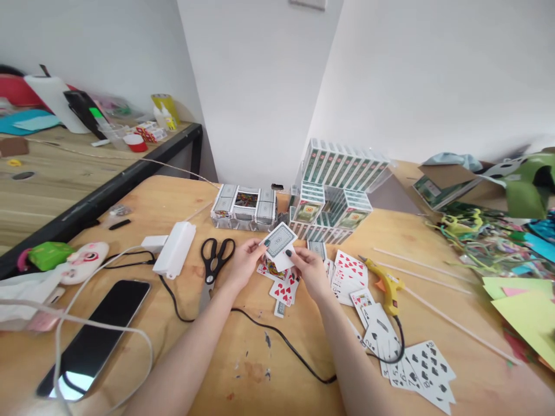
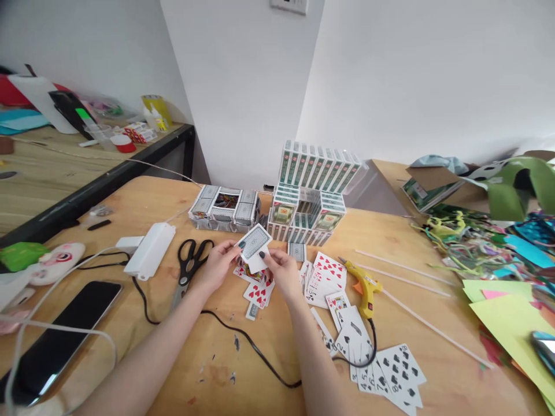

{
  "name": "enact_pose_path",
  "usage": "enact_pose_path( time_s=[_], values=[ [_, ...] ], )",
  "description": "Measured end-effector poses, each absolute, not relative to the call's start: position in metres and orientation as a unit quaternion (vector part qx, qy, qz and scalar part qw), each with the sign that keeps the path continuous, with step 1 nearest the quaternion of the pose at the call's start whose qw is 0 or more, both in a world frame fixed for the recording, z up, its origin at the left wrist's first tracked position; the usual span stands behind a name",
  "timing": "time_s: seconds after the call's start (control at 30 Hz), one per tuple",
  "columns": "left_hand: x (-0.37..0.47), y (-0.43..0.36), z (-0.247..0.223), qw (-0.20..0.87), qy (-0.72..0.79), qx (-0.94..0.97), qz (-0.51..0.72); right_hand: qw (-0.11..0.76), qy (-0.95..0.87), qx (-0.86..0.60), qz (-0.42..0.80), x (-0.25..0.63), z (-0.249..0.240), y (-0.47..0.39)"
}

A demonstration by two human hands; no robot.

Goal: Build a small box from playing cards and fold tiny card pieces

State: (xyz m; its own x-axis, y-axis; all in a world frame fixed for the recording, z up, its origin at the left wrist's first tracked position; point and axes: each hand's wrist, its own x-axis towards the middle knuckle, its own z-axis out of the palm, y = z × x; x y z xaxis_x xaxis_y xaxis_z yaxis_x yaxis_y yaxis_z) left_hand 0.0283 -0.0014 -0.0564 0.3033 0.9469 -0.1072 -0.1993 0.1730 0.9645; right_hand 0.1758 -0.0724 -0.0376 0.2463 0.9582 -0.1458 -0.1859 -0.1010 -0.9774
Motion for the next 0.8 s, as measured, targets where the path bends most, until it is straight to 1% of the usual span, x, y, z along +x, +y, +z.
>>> enact_pose_path(
  time_s=[0.13,0.23,0.4,0.53,0.63,0.73,0.8],
  values=[
    [0.028,-0.003,-0.055,0.629,0.406,0.521,0.408,0.592,-0.328,-0.563,0.474,0.176,-0.043,-0.072],
    [0.028,-0.004,-0.055,0.619,0.403,0.538,0.408,0.624,-0.271,-0.578,0.450,0.180,-0.048,-0.074],
    [0.029,-0.004,-0.051,0.625,0.411,0.479,0.459,0.669,-0.239,-0.562,0.423,0.183,-0.057,-0.077],
    [0.030,-0.006,-0.048,0.647,0.413,0.456,0.450,0.671,-0.248,-0.587,0.379,0.180,-0.059,-0.078],
    [0.029,-0.007,-0.048,0.650,0.415,0.471,0.428,0.632,-0.318,-0.647,0.285,0.177,-0.060,-0.080],
    [0.028,-0.009,-0.048,0.663,0.403,0.477,0.413,0.527,-0.454,-0.698,0.170,0.173,-0.067,-0.082],
    [0.026,-0.010,-0.048,0.681,0.387,0.477,0.399,0.444,-0.551,-0.693,0.137,0.169,-0.072,-0.083]
  ],
)
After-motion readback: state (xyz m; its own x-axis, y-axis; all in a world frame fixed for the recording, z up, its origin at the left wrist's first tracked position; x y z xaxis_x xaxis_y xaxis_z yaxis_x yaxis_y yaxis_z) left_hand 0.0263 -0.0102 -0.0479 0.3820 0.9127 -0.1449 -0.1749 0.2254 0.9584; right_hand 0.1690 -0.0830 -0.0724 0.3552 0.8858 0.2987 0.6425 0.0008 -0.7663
